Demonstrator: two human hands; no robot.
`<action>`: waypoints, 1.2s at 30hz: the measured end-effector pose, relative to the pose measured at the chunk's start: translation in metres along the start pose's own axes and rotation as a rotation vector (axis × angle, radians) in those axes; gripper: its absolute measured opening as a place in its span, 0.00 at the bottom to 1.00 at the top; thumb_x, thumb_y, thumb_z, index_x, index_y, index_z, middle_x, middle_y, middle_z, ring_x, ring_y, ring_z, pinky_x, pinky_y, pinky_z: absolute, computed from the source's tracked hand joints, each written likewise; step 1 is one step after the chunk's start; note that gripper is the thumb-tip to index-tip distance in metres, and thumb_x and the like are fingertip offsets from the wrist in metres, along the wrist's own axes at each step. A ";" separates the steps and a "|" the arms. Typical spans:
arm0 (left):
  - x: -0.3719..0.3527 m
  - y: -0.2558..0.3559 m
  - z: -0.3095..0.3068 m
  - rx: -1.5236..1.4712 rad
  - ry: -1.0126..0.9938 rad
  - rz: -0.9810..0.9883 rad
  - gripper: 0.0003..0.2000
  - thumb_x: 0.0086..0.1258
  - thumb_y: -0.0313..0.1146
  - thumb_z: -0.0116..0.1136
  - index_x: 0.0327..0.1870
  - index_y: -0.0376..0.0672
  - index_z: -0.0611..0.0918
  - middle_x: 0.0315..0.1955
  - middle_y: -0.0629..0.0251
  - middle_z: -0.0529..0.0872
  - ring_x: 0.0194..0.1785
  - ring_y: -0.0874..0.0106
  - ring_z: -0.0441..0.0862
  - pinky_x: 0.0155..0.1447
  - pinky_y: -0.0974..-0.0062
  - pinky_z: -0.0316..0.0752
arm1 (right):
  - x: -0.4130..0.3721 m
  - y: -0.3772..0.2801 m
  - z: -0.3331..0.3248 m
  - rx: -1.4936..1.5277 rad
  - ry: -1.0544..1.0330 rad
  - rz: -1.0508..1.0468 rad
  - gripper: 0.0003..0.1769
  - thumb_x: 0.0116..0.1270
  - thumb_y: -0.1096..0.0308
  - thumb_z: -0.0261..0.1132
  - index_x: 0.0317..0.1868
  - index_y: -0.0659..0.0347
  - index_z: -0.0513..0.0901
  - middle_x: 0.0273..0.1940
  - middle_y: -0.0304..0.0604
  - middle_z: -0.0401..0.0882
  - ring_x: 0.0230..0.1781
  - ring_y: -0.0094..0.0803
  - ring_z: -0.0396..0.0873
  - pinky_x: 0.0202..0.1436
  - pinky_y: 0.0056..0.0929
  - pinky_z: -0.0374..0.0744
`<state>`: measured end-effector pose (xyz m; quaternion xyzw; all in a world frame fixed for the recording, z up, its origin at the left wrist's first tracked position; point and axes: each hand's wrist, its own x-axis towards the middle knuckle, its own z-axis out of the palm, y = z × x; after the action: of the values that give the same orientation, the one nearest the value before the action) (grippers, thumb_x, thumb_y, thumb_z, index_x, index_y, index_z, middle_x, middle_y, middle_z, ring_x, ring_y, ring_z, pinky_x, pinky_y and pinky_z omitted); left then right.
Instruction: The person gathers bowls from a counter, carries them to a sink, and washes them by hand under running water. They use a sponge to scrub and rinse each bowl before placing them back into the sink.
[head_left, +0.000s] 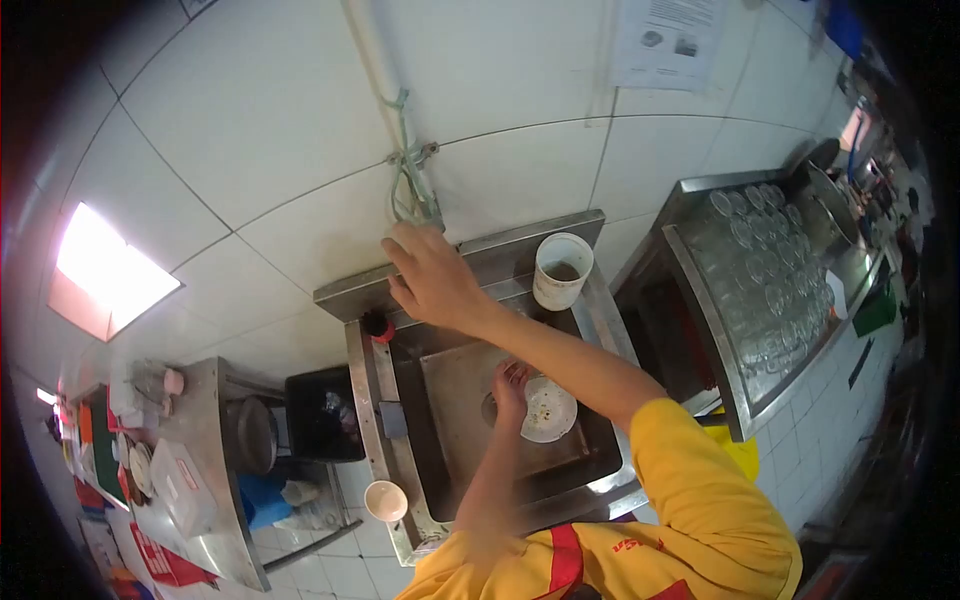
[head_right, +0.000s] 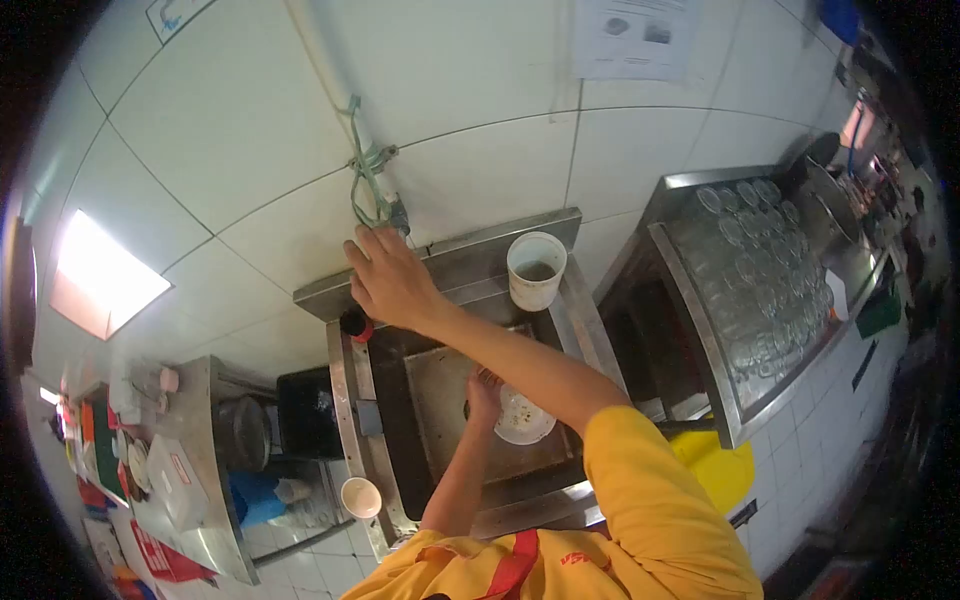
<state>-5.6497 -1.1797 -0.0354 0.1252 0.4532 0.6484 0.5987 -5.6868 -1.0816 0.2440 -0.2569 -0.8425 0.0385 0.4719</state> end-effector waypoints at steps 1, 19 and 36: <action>0.005 0.014 0.013 -0.240 -0.032 -0.100 0.13 0.67 0.39 0.47 0.45 0.40 0.74 0.43 0.60 0.76 0.44 0.66 0.76 0.50 0.71 0.71 | 0.004 0.005 0.009 -0.018 0.016 0.005 0.21 0.54 0.70 0.59 0.49 0.70 0.72 0.47 0.58 0.69 0.52 0.52 0.65 0.57 0.46 0.65; 0.057 -0.001 -0.013 -0.445 -0.111 -0.175 0.12 0.68 0.40 0.42 0.36 0.41 0.73 0.22 0.67 0.73 0.24 0.76 0.71 0.26 0.80 0.69 | -0.045 0.083 -0.065 0.099 0.077 0.291 0.08 0.58 0.69 0.58 0.35 0.66 0.76 0.34 0.52 0.76 0.38 0.51 0.74 0.44 0.41 0.73; 0.023 -0.037 -0.028 1.917 -0.481 0.161 0.20 0.62 0.42 0.54 0.51 0.41 0.70 0.48 0.49 0.72 0.43 0.54 0.79 0.46 0.58 0.75 | -0.157 0.275 0.003 -0.493 -1.462 0.499 0.11 0.48 0.72 0.62 0.34 0.62 0.84 0.40 0.50 0.82 0.41 0.43 0.81 0.39 0.40 0.78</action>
<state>-5.6503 -1.1764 -0.0868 0.7153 0.6426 0.0034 0.2745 -5.5139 -0.9166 0.0361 -0.4437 -0.8400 0.1139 -0.2908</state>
